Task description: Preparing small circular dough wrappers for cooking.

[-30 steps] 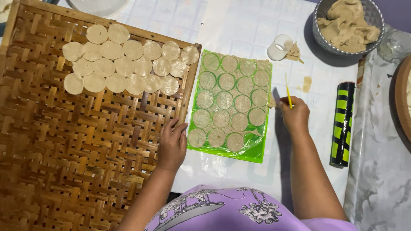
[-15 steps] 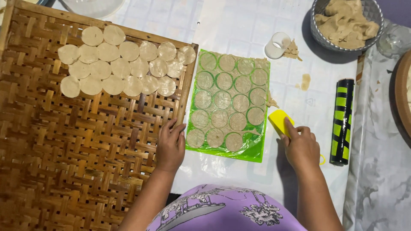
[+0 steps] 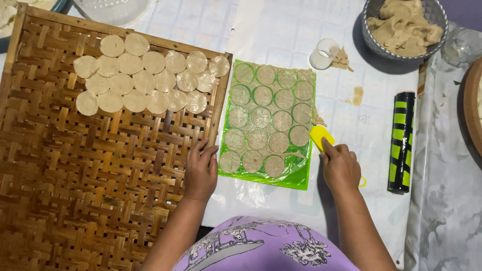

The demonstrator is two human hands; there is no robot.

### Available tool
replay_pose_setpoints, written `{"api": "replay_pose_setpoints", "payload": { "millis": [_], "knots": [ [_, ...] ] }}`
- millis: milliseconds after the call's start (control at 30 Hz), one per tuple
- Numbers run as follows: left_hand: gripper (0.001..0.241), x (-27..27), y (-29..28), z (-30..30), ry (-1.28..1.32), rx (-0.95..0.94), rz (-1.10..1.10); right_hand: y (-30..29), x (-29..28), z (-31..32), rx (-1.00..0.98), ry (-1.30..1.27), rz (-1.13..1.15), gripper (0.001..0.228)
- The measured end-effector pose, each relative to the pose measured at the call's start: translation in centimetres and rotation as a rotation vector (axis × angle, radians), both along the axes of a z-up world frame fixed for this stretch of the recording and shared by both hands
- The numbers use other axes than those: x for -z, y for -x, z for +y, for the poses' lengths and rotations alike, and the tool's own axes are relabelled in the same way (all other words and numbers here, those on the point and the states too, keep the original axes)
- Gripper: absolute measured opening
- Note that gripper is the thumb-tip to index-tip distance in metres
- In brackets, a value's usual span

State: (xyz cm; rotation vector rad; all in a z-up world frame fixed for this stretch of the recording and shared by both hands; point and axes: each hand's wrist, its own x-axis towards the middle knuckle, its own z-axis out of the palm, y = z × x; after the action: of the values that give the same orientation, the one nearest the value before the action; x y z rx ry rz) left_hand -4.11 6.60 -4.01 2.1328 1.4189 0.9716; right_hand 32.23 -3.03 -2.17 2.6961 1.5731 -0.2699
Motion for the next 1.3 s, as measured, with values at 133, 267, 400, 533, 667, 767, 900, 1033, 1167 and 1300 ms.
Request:
{"api": "replay_pose_setpoints", "payload": {
  "millis": [133,267,400,533,667,767,900,1033,1167,1300],
  "knots": [
    [0.023,0.2,0.0,0.0,0.007,-0.007,0.007,0.1,-0.3,1.1,0.056,-0.040,0.120,0.041],
    [0.023,-0.1,0.0,0.0,0.017,-0.006,0.005,0.1,-1.3,1.8,0.311,-0.182,0.585,0.042],
    [0.023,0.1,0.1,0.0,0.020,-0.011,0.006,-2.5,-0.1,1.9,0.398,-0.221,0.639,0.041],
    [0.023,0.9,0.2,0.1,0.008,-0.010,-0.009,-2.8,-1.0,1.3,0.252,-0.035,0.168,0.039],
    [0.024,0.7,0.1,0.1,0.012,-0.009,0.002,-2.7,0.0,2.9,0.185,-0.019,0.141,0.039],
    [0.024,0.1,0.0,0.0,0.021,-0.006,0.008,-4.0,2.1,4.3,0.216,-0.107,0.318,0.039],
    [0.024,-0.1,0.1,0.0,0.035,-0.005,0.000,-3.5,0.5,5.7,0.213,-0.102,0.359,0.040],
    [0.024,0.0,0.1,0.1,0.024,-0.008,0.005,-2.3,-0.5,6.4,0.143,-0.061,0.160,0.040],
    [0.024,-0.4,-0.1,0.0,0.042,-0.013,0.012,-3.1,0.4,7.6,0.170,-0.084,0.259,0.039],
    [0.024,-0.3,-0.1,0.2,0.034,-0.011,0.005,-7.0,3.3,9.3,0.144,-0.253,0.460,0.039]
  ]
}}
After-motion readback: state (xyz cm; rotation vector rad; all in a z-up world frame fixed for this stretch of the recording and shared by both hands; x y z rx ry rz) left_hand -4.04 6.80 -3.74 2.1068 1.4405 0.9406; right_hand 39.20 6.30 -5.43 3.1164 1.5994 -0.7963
